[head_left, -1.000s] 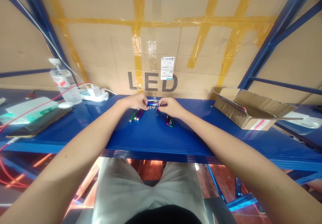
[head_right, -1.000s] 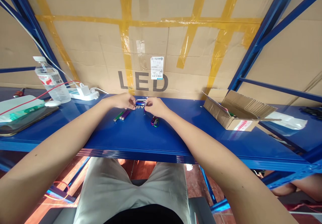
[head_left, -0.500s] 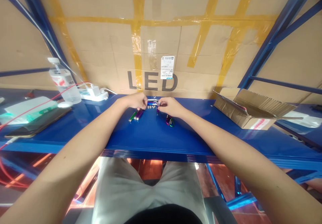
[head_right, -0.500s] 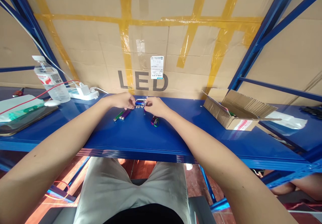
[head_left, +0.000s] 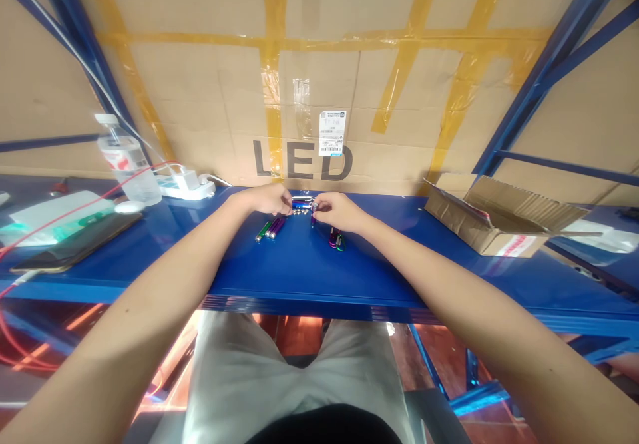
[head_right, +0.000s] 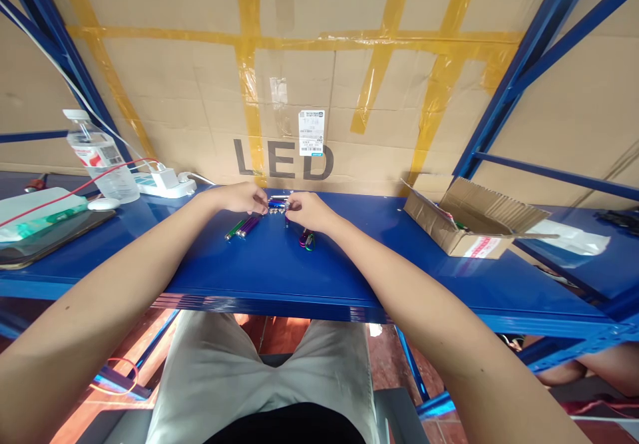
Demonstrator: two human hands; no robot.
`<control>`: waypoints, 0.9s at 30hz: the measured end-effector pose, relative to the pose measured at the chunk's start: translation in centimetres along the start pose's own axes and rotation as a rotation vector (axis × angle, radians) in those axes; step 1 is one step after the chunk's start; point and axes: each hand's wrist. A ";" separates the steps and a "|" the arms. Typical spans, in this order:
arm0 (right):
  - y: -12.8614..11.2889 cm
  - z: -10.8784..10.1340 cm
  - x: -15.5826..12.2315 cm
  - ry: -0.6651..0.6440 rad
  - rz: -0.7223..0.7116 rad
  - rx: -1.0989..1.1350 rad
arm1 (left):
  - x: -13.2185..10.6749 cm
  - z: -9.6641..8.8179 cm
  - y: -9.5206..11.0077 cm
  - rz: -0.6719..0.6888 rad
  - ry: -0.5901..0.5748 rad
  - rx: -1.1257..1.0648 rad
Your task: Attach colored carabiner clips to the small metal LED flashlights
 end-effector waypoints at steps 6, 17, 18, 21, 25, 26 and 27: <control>-0.2 0.0 -0.2 -0.012 -0.009 0.006 | 0.2 0.3 0.1 -0.039 -0.044 0.049; 0.4 0.1 0.3 0.004 -0.024 0.009 | 0.0 0.4 4.3 0.253 0.427 -0.145; 0.4 0.1 0.3 0.004 -0.024 0.017 | 0.0 0.5 4.7 0.282 0.415 -0.138; 0.4 0.1 0.3 0.000 -0.016 0.027 | 0.1 0.9 5.2 0.325 0.354 -0.105; 0.3 0.1 0.4 0.003 -0.006 0.026 | 0.0 1.0 5.3 0.309 0.317 -0.115; 0.3 0.1 0.4 0.000 -0.002 0.027 | -0.1 0.9 5.3 0.302 0.310 -0.123; 0.3 0.1 0.4 -0.002 0.002 0.026 | -0.1 0.9 5.3 0.296 0.302 -0.130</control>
Point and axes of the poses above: each hand's wrist, its own x-axis towards the middle knuckle, its own z-axis out of the palm, y = z × x, and after that the axes turned 14 degrees about z, right-handed
